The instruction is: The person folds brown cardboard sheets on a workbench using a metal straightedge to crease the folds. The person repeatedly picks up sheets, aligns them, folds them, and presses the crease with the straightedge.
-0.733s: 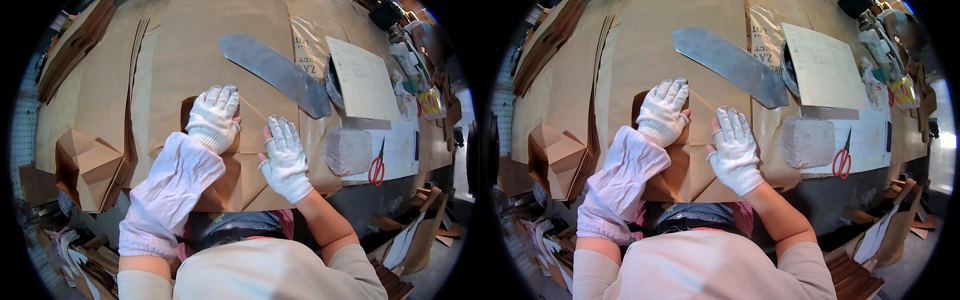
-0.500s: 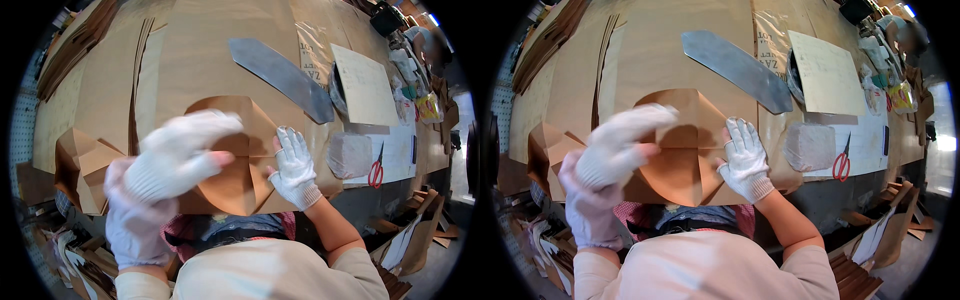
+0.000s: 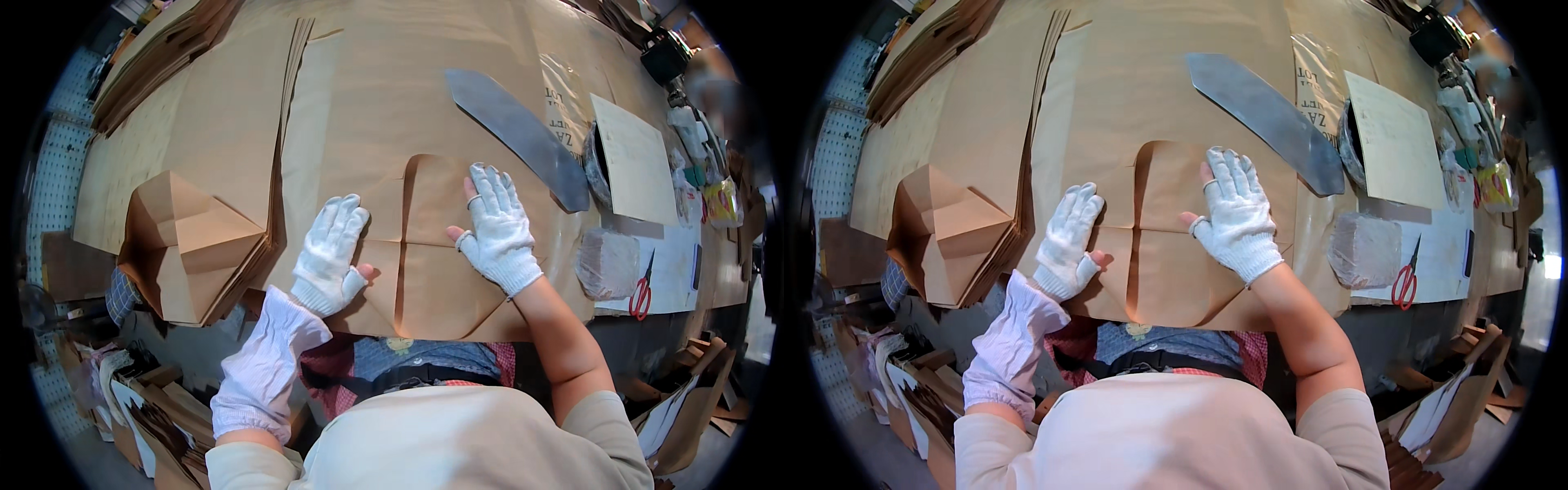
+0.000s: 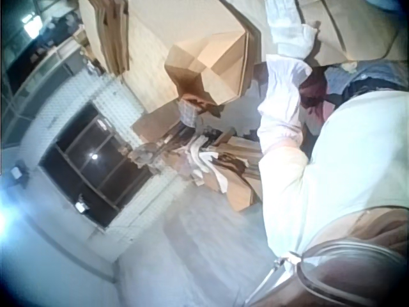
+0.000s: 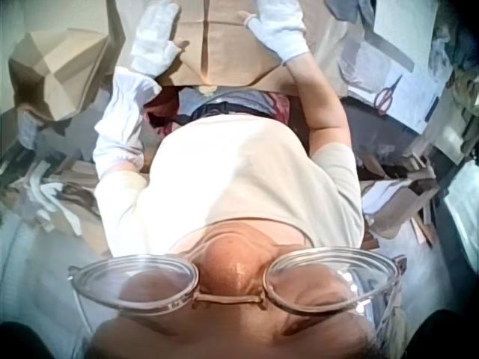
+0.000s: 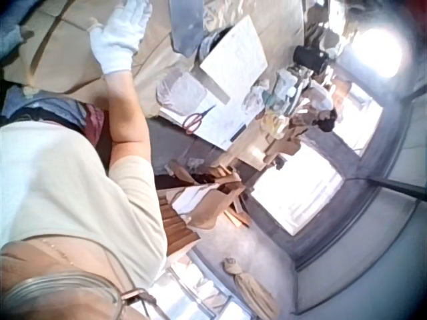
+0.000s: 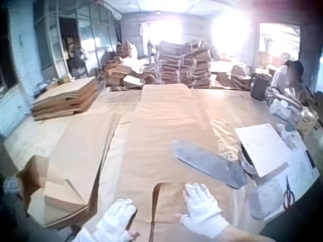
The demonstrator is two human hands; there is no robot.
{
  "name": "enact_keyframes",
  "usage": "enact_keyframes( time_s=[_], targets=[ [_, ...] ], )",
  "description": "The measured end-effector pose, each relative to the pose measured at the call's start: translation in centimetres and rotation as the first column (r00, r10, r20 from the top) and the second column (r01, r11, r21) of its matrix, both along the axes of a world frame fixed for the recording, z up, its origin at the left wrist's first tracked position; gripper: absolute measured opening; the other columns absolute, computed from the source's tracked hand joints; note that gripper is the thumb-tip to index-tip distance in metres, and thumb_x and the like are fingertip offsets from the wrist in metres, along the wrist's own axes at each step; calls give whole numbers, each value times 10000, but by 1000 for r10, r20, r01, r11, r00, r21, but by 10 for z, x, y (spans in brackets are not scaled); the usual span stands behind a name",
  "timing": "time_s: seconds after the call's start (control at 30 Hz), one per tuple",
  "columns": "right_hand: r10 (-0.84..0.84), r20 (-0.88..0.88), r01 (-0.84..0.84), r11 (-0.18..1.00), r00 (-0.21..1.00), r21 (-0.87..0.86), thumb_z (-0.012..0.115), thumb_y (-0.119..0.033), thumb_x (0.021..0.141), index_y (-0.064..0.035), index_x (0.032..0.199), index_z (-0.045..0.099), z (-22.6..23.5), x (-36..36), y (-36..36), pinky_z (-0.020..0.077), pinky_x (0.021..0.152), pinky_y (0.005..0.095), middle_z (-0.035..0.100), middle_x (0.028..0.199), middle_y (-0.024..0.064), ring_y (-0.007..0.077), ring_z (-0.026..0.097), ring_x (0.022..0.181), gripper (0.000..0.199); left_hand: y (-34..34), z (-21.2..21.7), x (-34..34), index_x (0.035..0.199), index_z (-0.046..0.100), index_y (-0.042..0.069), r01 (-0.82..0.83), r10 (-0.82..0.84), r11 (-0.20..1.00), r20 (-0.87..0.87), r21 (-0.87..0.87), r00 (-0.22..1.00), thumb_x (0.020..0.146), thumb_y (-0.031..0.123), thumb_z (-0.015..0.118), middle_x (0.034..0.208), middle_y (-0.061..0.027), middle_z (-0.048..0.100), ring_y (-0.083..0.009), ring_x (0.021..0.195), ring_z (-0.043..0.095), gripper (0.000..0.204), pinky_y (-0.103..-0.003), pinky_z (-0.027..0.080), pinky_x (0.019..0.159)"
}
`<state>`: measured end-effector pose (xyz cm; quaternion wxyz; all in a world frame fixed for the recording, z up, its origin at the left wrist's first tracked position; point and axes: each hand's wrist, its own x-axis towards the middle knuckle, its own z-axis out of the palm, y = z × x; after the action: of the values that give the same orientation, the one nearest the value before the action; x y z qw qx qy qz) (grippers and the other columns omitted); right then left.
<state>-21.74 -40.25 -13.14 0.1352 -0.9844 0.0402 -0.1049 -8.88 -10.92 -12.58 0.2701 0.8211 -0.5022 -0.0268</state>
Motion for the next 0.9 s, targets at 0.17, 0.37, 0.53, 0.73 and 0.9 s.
enact_keyframes(
  time_s=[0.17,0.37,0.53,0.73,0.9],
  targets=[
    [-2,11,2,1000,1000,-24,772,-399,831,58,1433,511,-3,2,-1,230,1259,517,415,1571,248,436,350,1478,799,-12,6,-8,1422,506,17,-32,28,998,73,46,997,597,298,876,1518,-265,448,-506,1399,406,946,-555,382,1148],
    [-216,-98,211,592,971,778,750,-376,880,36,1441,532,2,1,-51,282,1239,448,454,1551,245,379,385,1477,729,-22,13,-13,1397,520,36,-57,37,989,142,138,989,578,390,887,1478,-261,440,-499,1364,409,964,-584,393,1115],
    [-566,40,562,805,823,-188,742,-572,821,87,1411,523,-16,20,-159,458,1083,459,606,1392,259,415,606,1264,912,-34,25,-10,1394,510,26,1,-30,978,132,211,991,591,505,855,1451,-297,442,-511,1348,414,997,-592,386,1114],
    [-660,10,659,751,751,39,790,-417,806,-5,1070,666,48,46,-116,534,884,444,719,1068,201,382,694,1010,505,-93,22,13,1337,526,2,117,-141,982,171,147,975,588,552,846,1386,-295,472,-494,1296,449,983,-582,378,1118],
    [-438,26,279,616,898,737,730,-65,843,-27,937,673,67,4,-56,509,708,278,666,810,76,137,617,731,116,-78,22,1,1264,592,17,-61,49,985,76,164,996,673,449,858,1280,-210,582,-421,1278,490,779,-507,379,1143]
  ],
)
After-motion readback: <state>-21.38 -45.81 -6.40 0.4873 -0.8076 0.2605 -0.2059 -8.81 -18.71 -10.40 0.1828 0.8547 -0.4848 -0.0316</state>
